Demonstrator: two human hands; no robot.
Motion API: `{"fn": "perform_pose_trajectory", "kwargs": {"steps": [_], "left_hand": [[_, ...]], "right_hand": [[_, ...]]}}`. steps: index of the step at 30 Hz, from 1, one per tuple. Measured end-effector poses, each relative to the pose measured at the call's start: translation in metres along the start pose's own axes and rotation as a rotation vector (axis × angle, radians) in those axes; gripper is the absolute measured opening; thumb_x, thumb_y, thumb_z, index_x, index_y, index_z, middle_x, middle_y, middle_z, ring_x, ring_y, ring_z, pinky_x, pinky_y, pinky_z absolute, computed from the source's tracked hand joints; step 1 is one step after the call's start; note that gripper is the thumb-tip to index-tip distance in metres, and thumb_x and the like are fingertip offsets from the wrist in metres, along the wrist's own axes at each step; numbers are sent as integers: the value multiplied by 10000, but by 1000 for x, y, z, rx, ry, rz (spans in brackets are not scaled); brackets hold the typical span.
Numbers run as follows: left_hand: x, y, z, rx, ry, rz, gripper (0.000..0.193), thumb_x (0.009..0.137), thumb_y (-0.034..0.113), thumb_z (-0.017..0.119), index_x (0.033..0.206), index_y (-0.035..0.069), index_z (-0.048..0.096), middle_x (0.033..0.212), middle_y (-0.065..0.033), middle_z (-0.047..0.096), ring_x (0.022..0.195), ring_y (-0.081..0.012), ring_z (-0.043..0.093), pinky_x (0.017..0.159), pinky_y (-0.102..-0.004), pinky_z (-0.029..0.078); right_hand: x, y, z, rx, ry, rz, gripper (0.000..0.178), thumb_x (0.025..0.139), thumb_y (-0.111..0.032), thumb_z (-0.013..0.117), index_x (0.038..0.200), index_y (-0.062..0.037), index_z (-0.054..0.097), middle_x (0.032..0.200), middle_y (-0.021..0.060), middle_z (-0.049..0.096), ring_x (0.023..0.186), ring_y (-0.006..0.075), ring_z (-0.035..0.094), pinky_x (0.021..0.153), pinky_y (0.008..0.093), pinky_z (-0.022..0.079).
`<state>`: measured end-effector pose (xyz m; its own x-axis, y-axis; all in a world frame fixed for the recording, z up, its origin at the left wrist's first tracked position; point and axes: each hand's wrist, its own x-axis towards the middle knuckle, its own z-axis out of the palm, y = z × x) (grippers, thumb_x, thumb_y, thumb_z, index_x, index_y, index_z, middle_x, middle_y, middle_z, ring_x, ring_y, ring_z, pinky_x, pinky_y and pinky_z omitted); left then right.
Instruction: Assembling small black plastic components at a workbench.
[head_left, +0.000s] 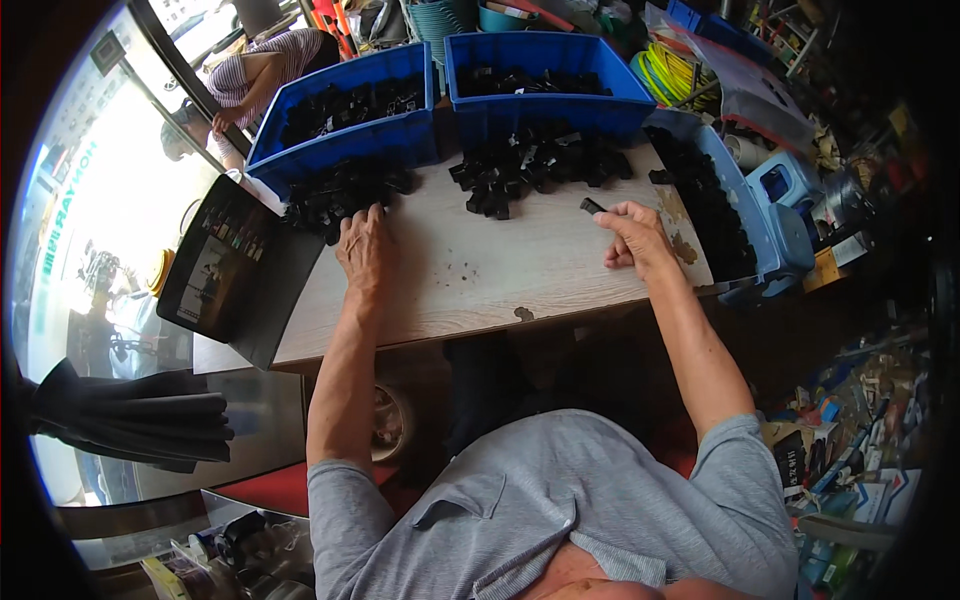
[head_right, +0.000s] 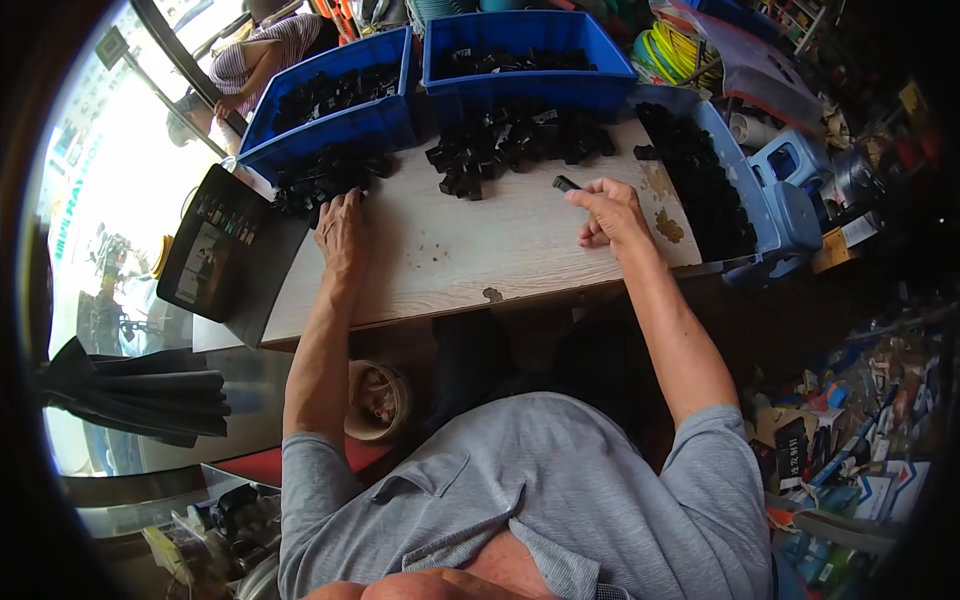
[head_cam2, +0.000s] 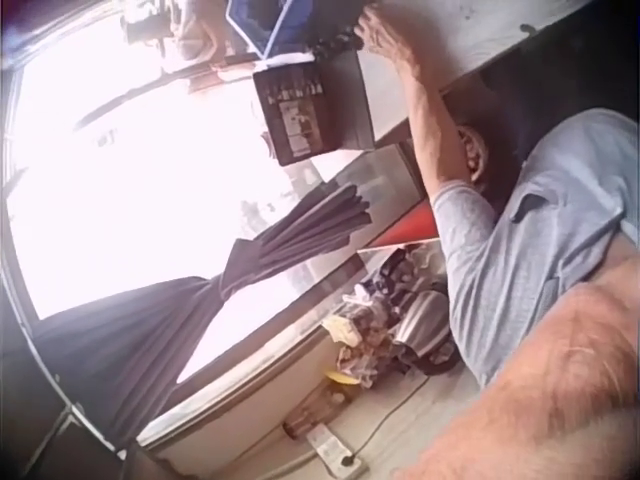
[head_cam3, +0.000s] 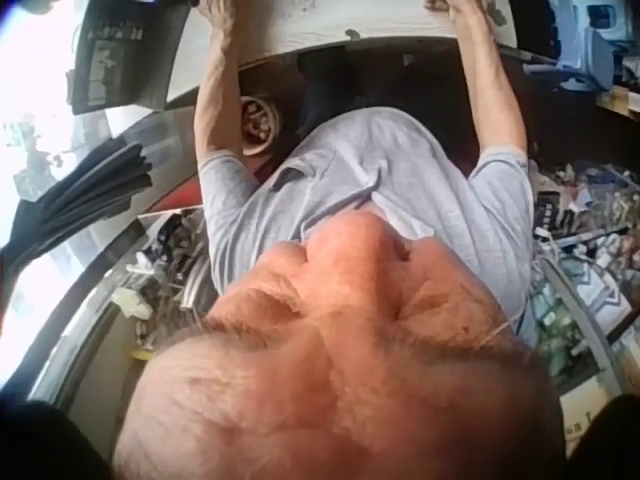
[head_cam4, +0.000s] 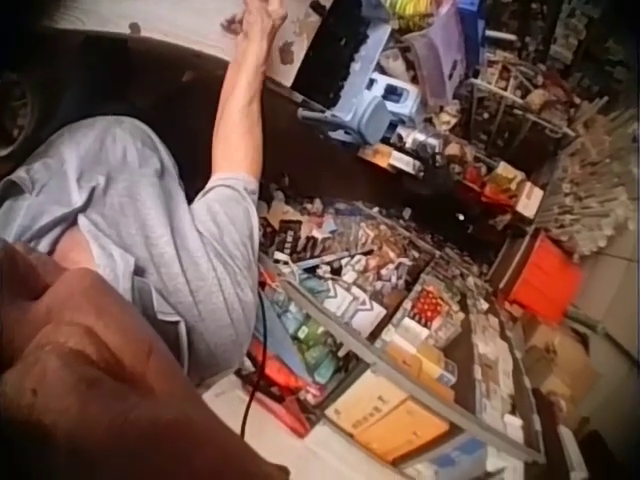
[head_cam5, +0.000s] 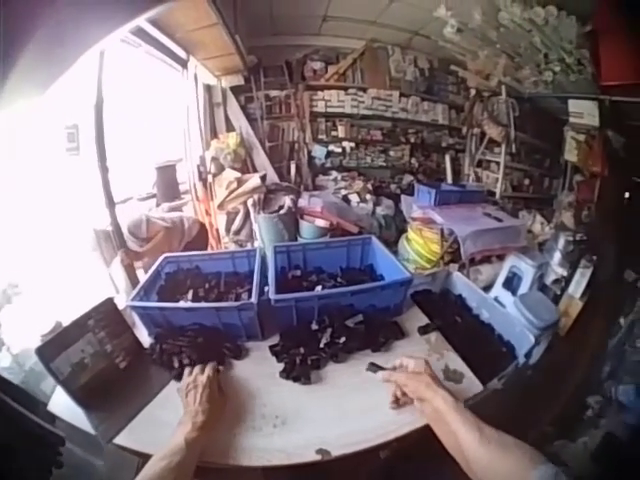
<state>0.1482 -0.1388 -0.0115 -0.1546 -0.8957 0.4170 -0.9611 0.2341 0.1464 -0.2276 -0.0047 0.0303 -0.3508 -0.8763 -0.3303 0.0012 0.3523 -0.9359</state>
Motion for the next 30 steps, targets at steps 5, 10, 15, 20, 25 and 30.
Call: {"fn": "perform_pose_trajectory", "kwargs": {"steps": [5, 10, 15, 20, 25, 30], "left_hand": [[-19, 22, 4, -285, 71, 251, 291, 881, 45, 643, 1165, 82, 698, 1093, -126, 718, 975, -365, 654, 866, -447, 522], [-16, 30, 3, -495, 200, 249, 145, 936, 89, 642, 1035, 36, 734, 1042, -155, 721, 897, -381, 666, 819, -454, 520], [-10, 23, 2, -361, 110, 82, 203, 972, 189, 632, 926, 28, 746, 949, -184, 695, 872, -387, 657, 788, -473, 511], [-12, 30, -1, -374, 146, 54, 197, 968, 195, 626, 988, 38, 743, 946, -187, 690, 909, -391, 649, 829, -464, 507], [-36, 23, -8, -315, 117, 233, 310, 882, 47, 659, 1190, 35, 697, 1124, -164, 699, 1070, -375, 619, 912, -443, 522], [-42, 28, -14, -261, 13, 269, 517, 815, -39, 641, 1325, 40, 615, 1220, -163, 683, 1139, -377, 595, 981, -437, 503]], "right_hand": [[20, -1, -68, 208, 557, -53, 295, 866, -230, 809, 1079, -63, 690, 605, 41, 527, 520, 185, 606, 543, 382, 614], [25, -3, -60, 131, 463, -31, 343, 844, -294, 847, 1085, -102, 696, 592, 18, 526, 515, 164, 606, 544, 359, 615], [31, -14, -12, -52, 331, 8, 421, 846, -342, 851, 1114, -70, 676, 655, 34, 557, 512, 138, 594, 493, 318, 584], [49, -21, 10, -190, 345, 6, 504, 827, -378, 858, 1137, -31, 665, 765, 66, 617, 508, 137, 584, 456, 302, 552], [57, -22, 24, -350, 377, -36, 450, 825, -343, 840, 1093, -13, 693, 733, 71, 632, 476, 144, 574, 424, 292, 508], [57, -15, 23, -298, 376, -35, 383, 831, -308, 829, 1026, -11, 686, 709, 63, 621, 468, 139, 563, 414, 296, 498]]}}
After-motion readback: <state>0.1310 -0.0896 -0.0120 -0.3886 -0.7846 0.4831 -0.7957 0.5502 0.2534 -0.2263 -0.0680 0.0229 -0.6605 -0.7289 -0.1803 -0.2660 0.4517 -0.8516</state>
